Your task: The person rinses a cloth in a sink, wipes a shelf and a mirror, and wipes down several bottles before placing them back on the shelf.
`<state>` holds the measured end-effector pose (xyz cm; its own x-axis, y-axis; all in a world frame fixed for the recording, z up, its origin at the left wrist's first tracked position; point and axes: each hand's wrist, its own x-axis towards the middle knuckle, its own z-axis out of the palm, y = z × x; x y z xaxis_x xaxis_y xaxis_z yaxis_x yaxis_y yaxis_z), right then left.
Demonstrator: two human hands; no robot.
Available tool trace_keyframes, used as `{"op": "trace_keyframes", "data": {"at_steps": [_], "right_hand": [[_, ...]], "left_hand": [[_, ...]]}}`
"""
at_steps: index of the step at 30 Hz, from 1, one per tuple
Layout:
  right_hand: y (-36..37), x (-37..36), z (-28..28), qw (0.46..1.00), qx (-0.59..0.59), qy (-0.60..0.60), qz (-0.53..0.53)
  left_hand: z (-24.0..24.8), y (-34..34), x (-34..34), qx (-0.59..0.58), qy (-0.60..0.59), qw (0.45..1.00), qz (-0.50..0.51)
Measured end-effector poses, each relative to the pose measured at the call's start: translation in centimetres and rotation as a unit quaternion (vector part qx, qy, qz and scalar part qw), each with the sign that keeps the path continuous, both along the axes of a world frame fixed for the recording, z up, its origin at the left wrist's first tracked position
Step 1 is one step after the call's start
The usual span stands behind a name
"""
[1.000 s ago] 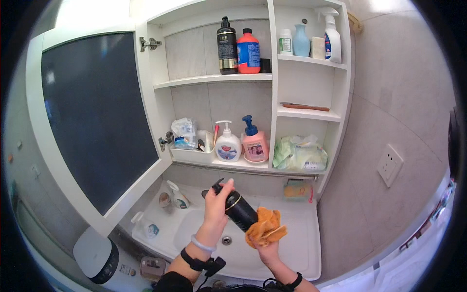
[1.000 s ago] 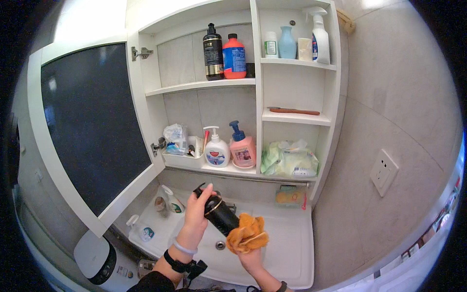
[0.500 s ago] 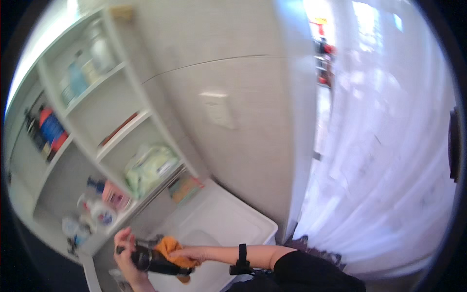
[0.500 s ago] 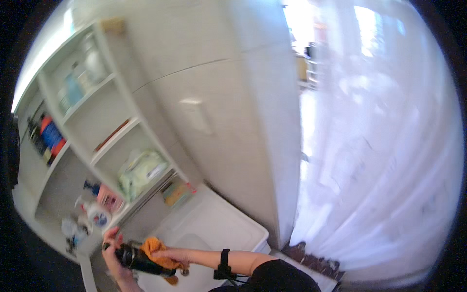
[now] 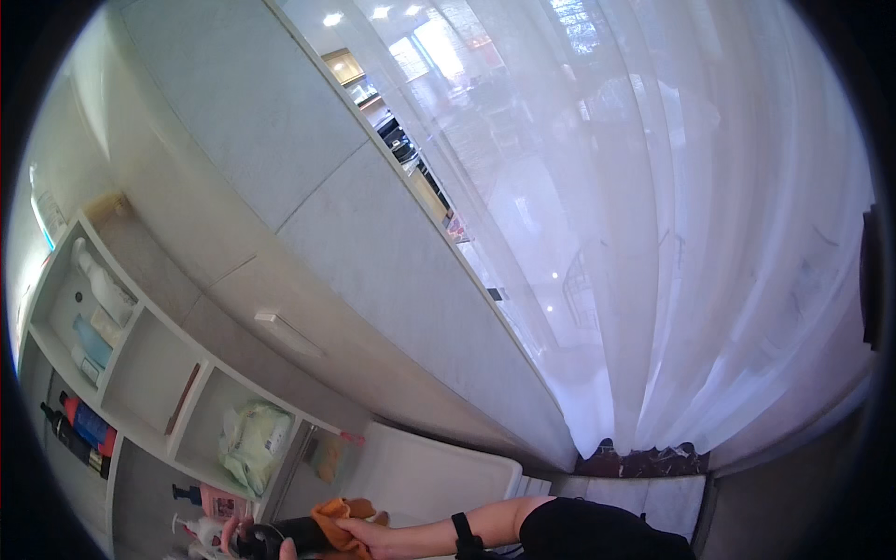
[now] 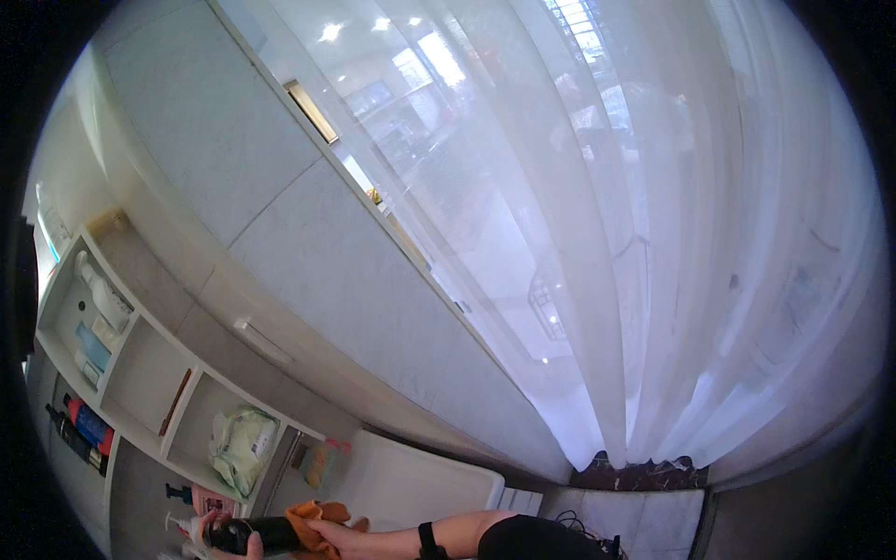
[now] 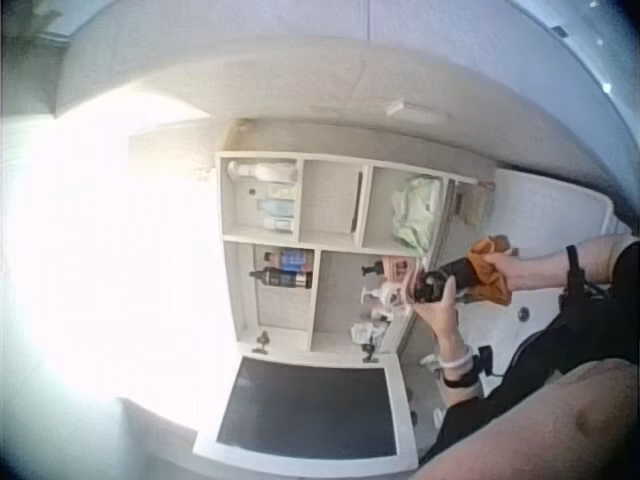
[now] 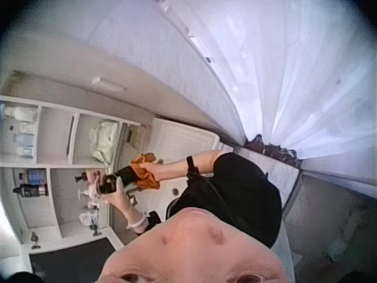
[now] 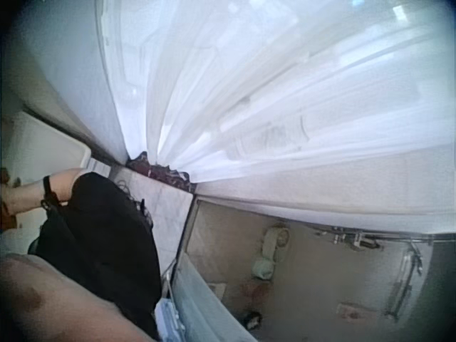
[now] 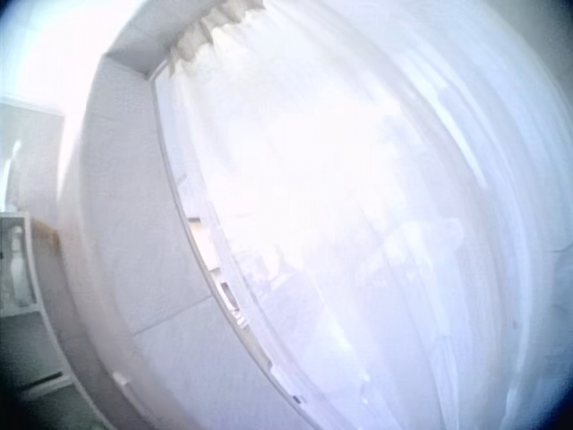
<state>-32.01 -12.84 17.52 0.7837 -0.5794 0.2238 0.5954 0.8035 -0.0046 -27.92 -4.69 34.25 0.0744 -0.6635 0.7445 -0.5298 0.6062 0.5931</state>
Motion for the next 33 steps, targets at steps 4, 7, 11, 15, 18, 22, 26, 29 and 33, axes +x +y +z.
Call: {"op": "trace_keyframes", "data": {"at_steps": [4, 7, 11, 15, 18, 22, 26, 29, 33], "right_hand": [[-1.1, 0.0, 1.7, 0.995, 0.048, 0.066, -0.051], [0.3, -0.4, 4.2, 0.988, 0.048, 0.138, -0.045], [1.1, 1.9, 6.2, 0.997, 0.034, 0.074, 0.013], [1.5, 3.1, 6.1, 0.954, 0.012, 0.298, -0.020], [0.1, -0.8, 7.5, 0.968, -0.090, 0.230, -0.042], [0.8, -0.8, 11.7, 0.952, -0.226, 0.198, -0.055], [-0.4, -0.6, 11.6, 0.931, -0.266, 0.233, -0.092], [-1.2, -0.9, 10.1, 0.918, -0.237, 0.302, -0.097], [-2.6, -1.5, 6.5, 0.895, -0.205, 0.373, -0.135]], "left_hand": [[-0.7, -0.3, -0.3, -0.068, -0.067, 0.995, 0.038], [-1.9, -0.7, 1.5, -0.155, -0.004, 0.970, 0.190], [-1.8, -1.0, 3.1, -0.207, 0.018, 0.952, 0.225], [-1.1, -0.7, 4.1, -0.059, 0.078, 0.987, 0.128], [1.2, -3.9, 5.4, -0.050, 0.015, 0.999, 0.016], [11.2, -2.1, 9.8, -0.085, 0.025, 0.994, 0.071], [20.7, -1.9, 16.8, -0.248, -0.017, 0.945, 0.213], [25.8, -5.1, 22.4, -0.296, -0.034, 0.928, 0.224], [29.2, -11.5, 29.5, -0.230, 0.025, 0.952, 0.198]]}}
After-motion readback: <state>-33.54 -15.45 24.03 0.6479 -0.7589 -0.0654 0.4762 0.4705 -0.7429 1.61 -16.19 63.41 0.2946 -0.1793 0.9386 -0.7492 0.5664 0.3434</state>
